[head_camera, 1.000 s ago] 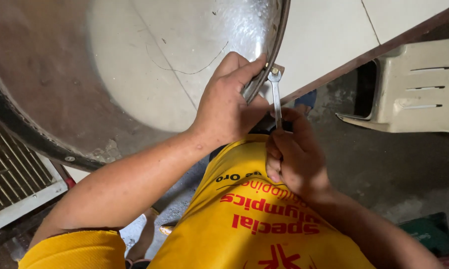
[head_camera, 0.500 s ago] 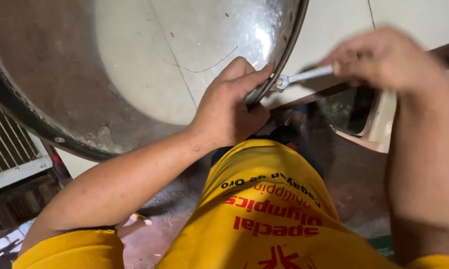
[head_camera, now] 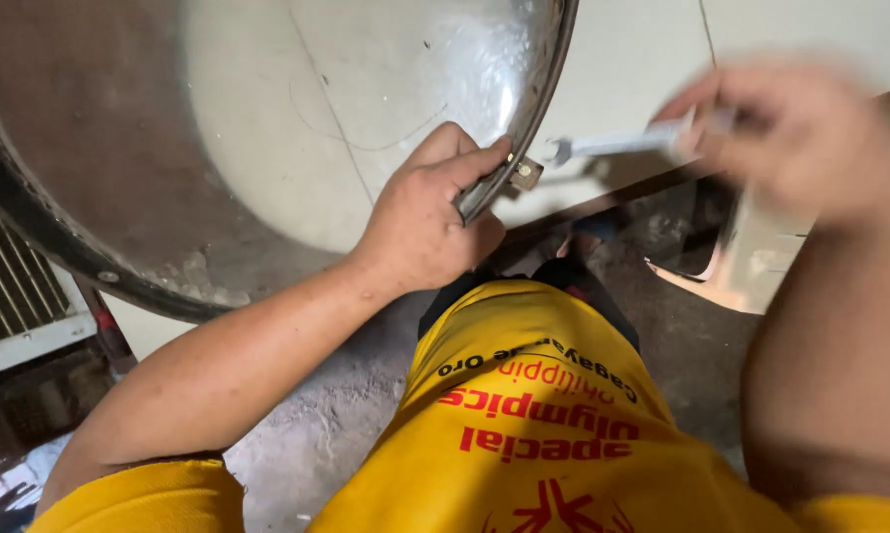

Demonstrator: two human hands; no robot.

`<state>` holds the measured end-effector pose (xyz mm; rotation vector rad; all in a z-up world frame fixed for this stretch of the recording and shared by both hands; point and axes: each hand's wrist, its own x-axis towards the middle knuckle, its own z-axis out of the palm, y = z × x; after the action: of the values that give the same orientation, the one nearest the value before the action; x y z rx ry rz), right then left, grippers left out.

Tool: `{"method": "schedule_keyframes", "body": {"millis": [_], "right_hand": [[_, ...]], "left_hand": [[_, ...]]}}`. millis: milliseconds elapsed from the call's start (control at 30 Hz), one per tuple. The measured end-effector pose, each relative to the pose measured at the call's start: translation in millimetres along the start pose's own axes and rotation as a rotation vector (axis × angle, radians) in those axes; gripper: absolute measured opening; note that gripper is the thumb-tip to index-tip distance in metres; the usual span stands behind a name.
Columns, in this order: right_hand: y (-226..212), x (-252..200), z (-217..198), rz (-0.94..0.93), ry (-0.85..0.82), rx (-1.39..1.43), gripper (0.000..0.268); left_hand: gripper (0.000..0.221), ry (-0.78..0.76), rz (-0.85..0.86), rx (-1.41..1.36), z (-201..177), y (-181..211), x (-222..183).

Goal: Using a wrench to adjust bolts on a large vat and checking the soapy water mixture inside.

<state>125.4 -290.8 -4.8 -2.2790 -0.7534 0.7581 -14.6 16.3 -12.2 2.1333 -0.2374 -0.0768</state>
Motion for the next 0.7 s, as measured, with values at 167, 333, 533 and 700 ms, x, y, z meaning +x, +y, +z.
{"method": "schedule_keyframes", "body": {"millis": [167,333,533,700], "right_hand": [[-67.2,-36.7,93.4,0.651,0.232,0.724,0.019],[-95.1,-55.2,142.5,0.455,0.469,0.583,0.025],[-107.6,-60.5,159.3,0.498,0.39,0.742,0.024],[-118.4,-58.5,170.5,0.544,0.429,1.001,0.019]], "left_hand": [[0.058,-0.013,0.001,-0.025,-1.3,-3.2,-1.3],[0.061,-0.012,0.039,-0.05,-0.3,-7.6,-4.3],[0.062,0.002,-0.003,-0.054,0.7,-8.4,-4.3],[0.06,-0.04,-0.16,-0.003,-0.6,3.1,-0.3]]}}
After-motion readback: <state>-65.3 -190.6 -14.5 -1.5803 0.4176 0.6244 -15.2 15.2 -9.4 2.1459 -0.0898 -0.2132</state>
